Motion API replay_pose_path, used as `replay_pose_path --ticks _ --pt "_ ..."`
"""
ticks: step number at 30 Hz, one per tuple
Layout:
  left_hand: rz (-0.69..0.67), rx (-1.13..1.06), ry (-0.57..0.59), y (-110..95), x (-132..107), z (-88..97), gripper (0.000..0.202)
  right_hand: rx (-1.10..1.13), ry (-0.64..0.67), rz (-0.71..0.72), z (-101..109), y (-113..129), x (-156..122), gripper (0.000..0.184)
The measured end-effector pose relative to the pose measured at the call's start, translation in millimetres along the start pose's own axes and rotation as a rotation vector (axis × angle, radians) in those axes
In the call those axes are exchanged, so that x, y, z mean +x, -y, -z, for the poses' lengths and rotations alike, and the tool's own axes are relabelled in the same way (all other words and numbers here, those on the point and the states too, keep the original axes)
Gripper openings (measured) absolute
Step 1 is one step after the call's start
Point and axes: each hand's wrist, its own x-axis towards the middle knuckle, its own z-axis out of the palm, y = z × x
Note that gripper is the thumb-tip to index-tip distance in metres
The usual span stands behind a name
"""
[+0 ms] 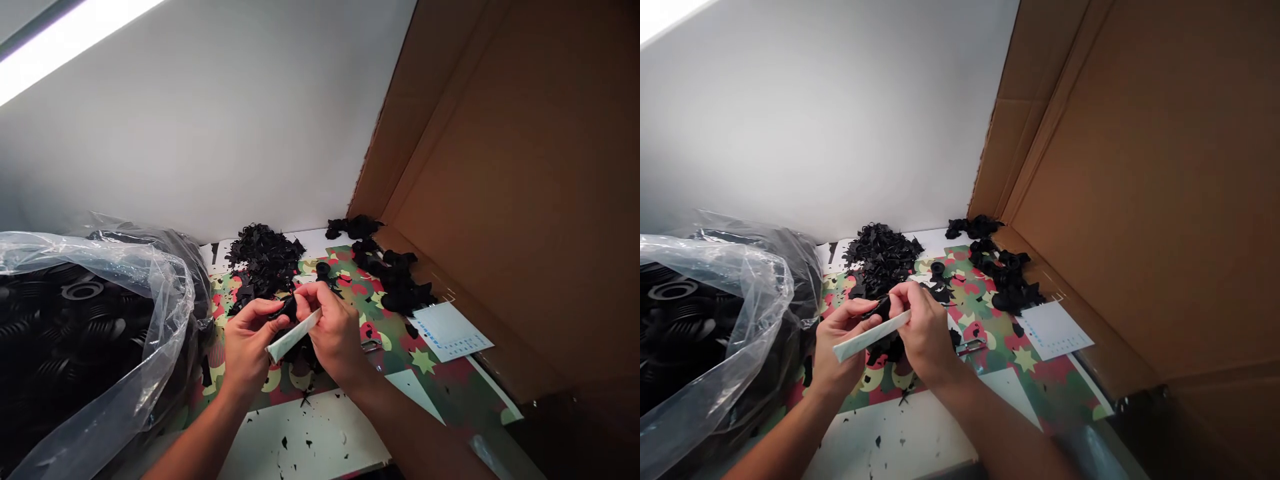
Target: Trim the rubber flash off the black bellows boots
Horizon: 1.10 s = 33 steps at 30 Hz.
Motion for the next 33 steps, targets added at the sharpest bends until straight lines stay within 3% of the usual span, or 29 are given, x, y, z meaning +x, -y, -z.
replay_pose_path --ticks 4,9,13,16,18,21,24,33 --pt "0.053 -0.103 -0.006 2.4 -1.7 3.1 0.016 -0.07 -0.182 -0.208 15.2 -31.3 17.6 0.014" --pt "0.191 -0.133 -0.011 0.9 -0.4 0.6 0.024 -0.038 0.043 -0.313 23.0 -63.9 27.9 0.01" --pt "0.219 -0.111 -0.035 -2.2 -1.1 1.4 0.024 -0.087 0.033 -0.287 27.0 -70.8 30.1 0.007" --pt "0.217 -0.074 -0.033 -4.6 -1.5 3.4 0.022 -0.007 0.044 -0.336 28.6 -65.3 30.0 0.016" --pt "0.208 -0.038 -0.026 -6.5 -1.4 3.8 0.02 0.114 0.125 -0.403 27.4 -55.1 27.7 0.027" --pt "0.213 0.015 -0.004 -9.9 -0.9 3.4 0.02 0.332 0.45 -0.473 22.4 -32.8 20.8 0.046" --pt "0.225 0.039 0.015 -11.5 -0.1 3.8 0.024 0.473 0.701 -0.489 17.0 -13.5 13.5 0.045" --pt "0.156 0.005 0.046 -7.6 0.0 -0.1 0.027 0.616 0.717 -0.518 17.1 -5.8 12.2 0.031"
